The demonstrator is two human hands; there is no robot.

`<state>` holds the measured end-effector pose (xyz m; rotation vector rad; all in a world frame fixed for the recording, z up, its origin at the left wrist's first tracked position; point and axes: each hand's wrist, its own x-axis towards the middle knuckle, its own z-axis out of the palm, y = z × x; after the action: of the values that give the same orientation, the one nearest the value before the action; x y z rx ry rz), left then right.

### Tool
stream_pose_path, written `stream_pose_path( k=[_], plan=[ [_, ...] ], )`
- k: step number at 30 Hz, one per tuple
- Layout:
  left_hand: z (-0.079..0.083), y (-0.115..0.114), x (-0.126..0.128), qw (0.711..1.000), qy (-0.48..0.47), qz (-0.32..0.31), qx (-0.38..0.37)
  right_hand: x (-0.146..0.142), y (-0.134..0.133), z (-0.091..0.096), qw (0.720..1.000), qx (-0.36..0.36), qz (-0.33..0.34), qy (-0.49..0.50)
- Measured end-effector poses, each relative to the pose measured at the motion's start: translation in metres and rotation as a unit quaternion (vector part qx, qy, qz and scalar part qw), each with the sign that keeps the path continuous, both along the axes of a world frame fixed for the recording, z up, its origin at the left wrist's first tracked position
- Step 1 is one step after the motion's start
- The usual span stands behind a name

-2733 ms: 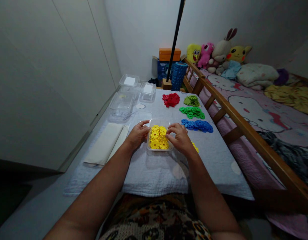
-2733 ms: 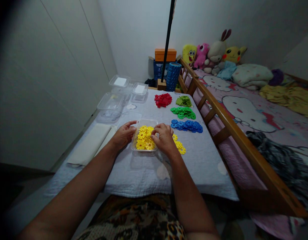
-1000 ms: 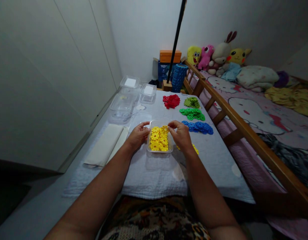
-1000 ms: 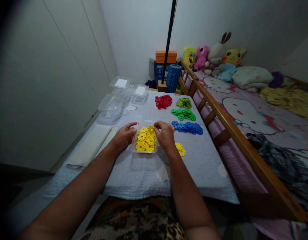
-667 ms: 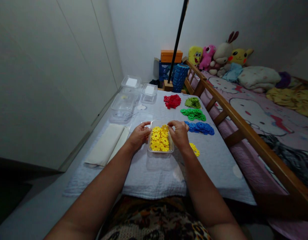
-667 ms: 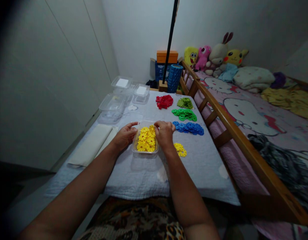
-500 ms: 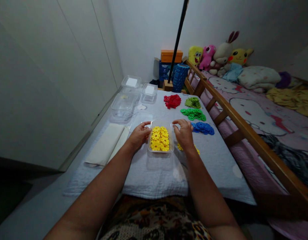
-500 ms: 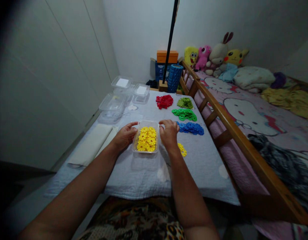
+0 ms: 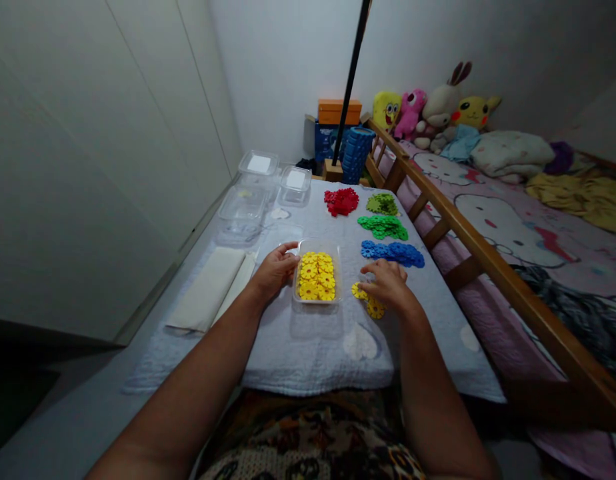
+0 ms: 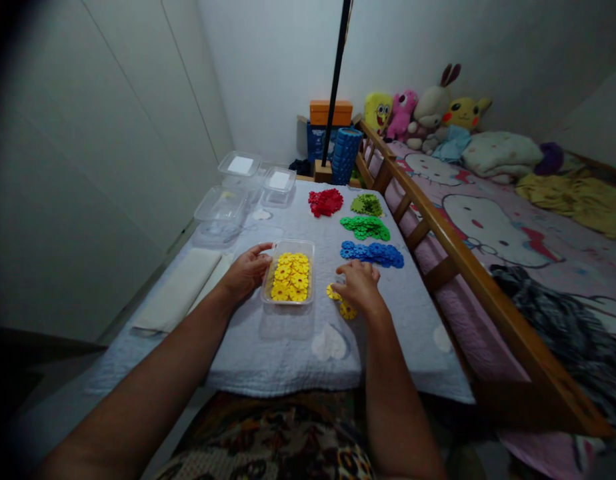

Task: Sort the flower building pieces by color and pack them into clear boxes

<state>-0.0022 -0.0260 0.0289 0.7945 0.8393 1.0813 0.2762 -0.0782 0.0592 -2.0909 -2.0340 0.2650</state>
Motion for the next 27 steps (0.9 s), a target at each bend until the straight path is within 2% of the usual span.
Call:
stream_pose_path(
  k=[3, 7, 11, 14, 16, 22, 27],
  plan=[
    [0.001, 0.0, 0.0, 1.0, 0.0, -0.002, 0.004, -0.001, -0.005, -0.009, 0.999, -0.015, 0.025, -0.024],
    [0.001, 0.0, 0.0, 1.0, 0.0, -0.008, 0.01, -0.003, -0.005, -0.013, 0.999, -0.019, 0.026, -0.025],
    [0.0, 0.001, 0.0, 1.0, 0.006, -0.01, 0.01, -0.005, -0.002, -0.006, 1.0, -0.012, 0.007, 0.014],
    [-0.003, 0.002, -0.001, 1.0, 0.007, -0.002, 0.006, -0.006, 0.001, 0.003, 0.997, -0.002, 0.024, 0.072],
    [-0.003, 0.002, -0.001, 1.0, 0.007, -0.001, 0.006, -0.008, 0.003, 0.01, 0.991, 0.025, 0.037, 0.125],
    [-0.001, 0.001, 0.0, 1.0, 0.015, 0.005, 0.008, -0.027, 0.012, 0.026, 0.955, 0.17, 0.053, 0.239],
    [-0.001, 0.001, 0.0, 1.0, 0.016, 0.003, 0.008, -0.052, 0.019, 0.024, 0.953, 0.159, 0.073, 0.247]
  ],
)
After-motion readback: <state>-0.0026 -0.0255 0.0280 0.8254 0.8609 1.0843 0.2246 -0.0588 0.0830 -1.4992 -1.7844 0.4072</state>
